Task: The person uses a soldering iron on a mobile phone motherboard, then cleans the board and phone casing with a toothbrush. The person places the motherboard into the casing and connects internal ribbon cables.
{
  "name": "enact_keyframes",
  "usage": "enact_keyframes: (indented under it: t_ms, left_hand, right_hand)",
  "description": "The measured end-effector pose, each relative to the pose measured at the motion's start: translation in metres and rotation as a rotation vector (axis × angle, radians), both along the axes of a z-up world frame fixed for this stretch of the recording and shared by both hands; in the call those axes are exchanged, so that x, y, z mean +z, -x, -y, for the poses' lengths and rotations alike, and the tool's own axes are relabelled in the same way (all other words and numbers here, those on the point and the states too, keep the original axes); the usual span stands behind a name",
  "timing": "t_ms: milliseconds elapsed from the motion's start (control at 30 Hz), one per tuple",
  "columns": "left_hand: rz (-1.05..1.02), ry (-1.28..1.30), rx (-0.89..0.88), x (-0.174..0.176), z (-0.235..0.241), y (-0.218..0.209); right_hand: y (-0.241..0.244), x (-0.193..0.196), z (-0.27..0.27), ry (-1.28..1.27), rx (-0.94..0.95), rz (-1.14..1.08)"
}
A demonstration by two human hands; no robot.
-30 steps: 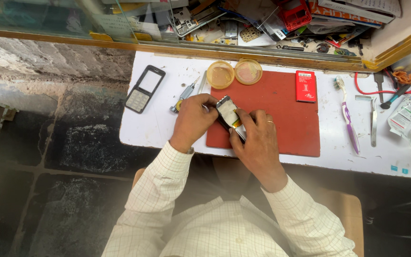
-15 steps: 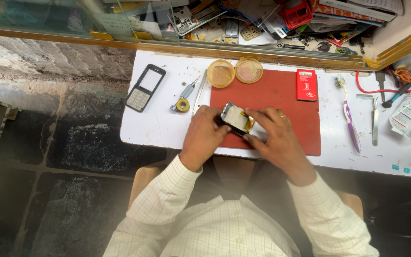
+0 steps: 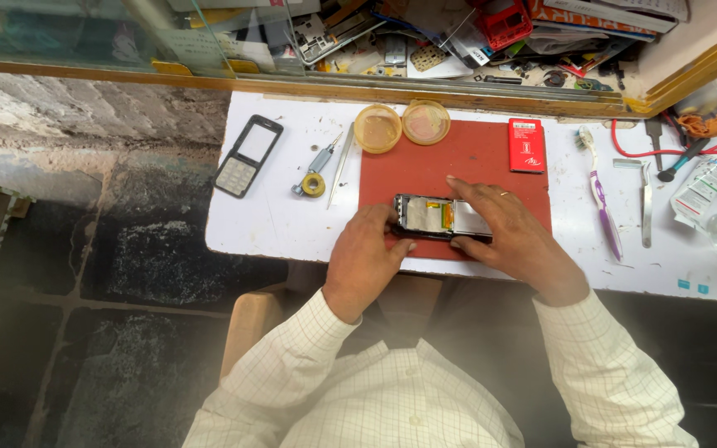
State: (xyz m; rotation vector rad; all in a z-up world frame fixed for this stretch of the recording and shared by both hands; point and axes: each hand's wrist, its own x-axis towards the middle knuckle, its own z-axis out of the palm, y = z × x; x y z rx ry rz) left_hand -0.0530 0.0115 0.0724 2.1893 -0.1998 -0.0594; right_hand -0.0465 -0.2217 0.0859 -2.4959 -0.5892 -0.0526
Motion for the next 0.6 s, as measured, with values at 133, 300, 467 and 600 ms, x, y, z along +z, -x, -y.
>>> enact_keyframes:
  t_ms: [133,300,467,600]
  left_hand:
    - [0.114,-0.174,0.038,0.008,-0.003,-0.002]
    - [0.455,-0.168,-0.273,0.005,0.012,-0.028]
    - [0.426,-0.271,-0.478,-0.003,0.034,-0.049]
    - [0.331,-0.319,-0.514,-0.009,0.037,-0.057]
  right_hand:
    - [0.001,-0.001,0.001,-0.035,0.019,-0.005]
    - [0.007,-0.005,0.009,-0.202,-0.045,0.045]
    - [0.031,-0.018,0.022,-0.422,-0.354,0.202]
    - [0.050,-0.033,0.021,-0.615,-0.544,0.129]
